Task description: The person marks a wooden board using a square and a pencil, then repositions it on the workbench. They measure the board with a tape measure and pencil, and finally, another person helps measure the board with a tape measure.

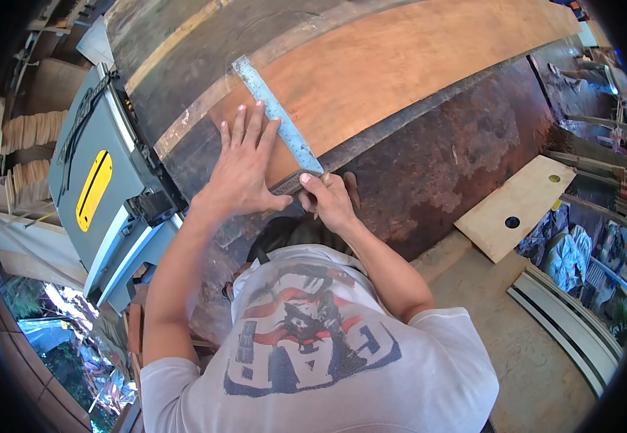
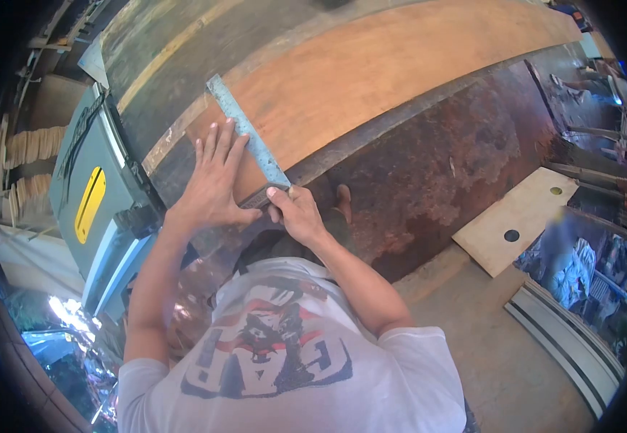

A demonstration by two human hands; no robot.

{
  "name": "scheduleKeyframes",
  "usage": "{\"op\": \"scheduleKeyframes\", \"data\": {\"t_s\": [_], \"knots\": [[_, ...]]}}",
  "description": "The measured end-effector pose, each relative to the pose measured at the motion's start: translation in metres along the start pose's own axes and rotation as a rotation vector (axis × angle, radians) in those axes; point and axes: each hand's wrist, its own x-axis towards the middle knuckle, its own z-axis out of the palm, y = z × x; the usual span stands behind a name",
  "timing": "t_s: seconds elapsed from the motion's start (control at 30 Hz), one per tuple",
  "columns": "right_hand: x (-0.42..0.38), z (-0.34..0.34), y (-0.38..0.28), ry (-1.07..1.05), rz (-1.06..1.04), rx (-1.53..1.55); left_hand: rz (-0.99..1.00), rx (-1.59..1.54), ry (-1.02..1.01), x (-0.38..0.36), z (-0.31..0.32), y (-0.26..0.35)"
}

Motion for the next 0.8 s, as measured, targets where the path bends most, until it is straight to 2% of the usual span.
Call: {"op": "scheduleKeyframes", "data": {"t_s": [0.8], "knots": [[-0.0028, 0.0046, -0.0022, 0.044, 0.015, 0.024, -0.013, -0.062, -0.007, -0.0003, -0.0003, -0.0015]]}}
